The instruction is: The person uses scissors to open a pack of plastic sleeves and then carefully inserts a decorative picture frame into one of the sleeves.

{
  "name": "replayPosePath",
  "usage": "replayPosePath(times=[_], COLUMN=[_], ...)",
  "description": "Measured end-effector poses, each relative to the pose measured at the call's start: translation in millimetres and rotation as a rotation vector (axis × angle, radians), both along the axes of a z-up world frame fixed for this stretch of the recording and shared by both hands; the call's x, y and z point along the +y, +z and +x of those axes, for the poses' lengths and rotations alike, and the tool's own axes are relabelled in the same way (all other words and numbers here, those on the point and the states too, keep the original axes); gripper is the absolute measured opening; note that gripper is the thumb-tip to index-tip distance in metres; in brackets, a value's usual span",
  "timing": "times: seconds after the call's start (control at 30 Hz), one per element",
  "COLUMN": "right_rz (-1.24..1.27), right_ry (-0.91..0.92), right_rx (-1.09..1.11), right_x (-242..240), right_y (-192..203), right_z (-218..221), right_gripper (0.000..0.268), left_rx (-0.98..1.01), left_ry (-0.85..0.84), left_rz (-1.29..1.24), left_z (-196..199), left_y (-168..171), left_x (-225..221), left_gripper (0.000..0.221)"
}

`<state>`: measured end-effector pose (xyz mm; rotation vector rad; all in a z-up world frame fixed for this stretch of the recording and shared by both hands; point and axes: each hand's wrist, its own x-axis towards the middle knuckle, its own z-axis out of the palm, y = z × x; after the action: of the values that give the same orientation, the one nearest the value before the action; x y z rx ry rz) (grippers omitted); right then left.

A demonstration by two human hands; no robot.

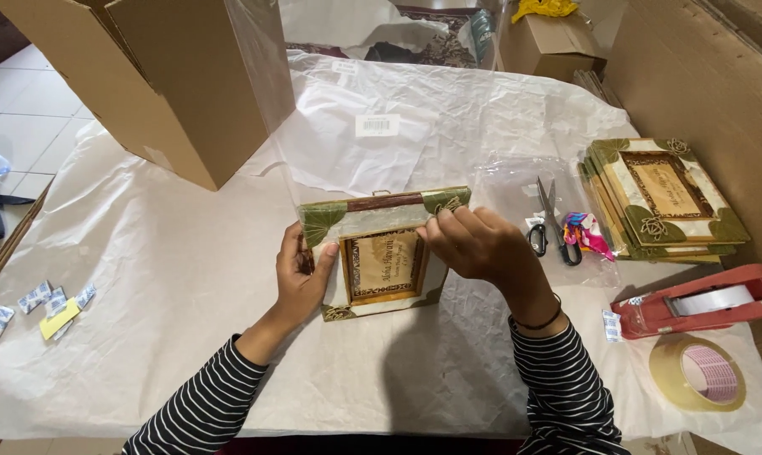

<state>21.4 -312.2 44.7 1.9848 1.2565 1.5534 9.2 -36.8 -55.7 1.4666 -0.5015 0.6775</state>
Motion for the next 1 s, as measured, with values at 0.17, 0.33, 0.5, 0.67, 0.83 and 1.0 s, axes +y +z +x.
replayPosePath(times=[0.17, 0.33, 0.5, 0.67, 0.83, 1.0], right_rz=[-0.022, -0.046, -0.057, -0.058, -0.051, 0.005], right_ry=[0.015, 0.037, 0.001, 0.057, 0.036, 0.007], right_rx=[-0.101, -0.162, -0.215, -0.168, -0.133, -0.097], right_x=[-2.8, -5.1, 9.6, 20.5, 25.8, 37.8], right_y=[4.3, 0.8, 5.7, -0.9, 1.3, -2.9], right_z=[-3.3, 2.0, -2.0, -1.1, -4.5, -1.9], right_gripper=[0.013, 0.012, 0.014, 0.019, 0.016, 0.004], left_rx=[-0.004, -0.016, -0.017, -0.041, -0.051, -0.066], left_ry=[-0.012, -0.005, 0.011, -0.009, -0.008, -0.027], left_rz=[-0.016, -0.014, -0.035, -0.042, -0.049, -0.055], left_z=[-0.8, -2.3, 0.6, 0.0, -2.3, -7.6], left_y=[2.5, 4.7, 2.9, -2.6, -0.6, 6.5], left_x=[-2.0, -3.3, -1.7, -1.9, -5.3, -5.2], left_gripper=[0.040, 0.040, 0.040, 0.042, 0.045, 0.045])
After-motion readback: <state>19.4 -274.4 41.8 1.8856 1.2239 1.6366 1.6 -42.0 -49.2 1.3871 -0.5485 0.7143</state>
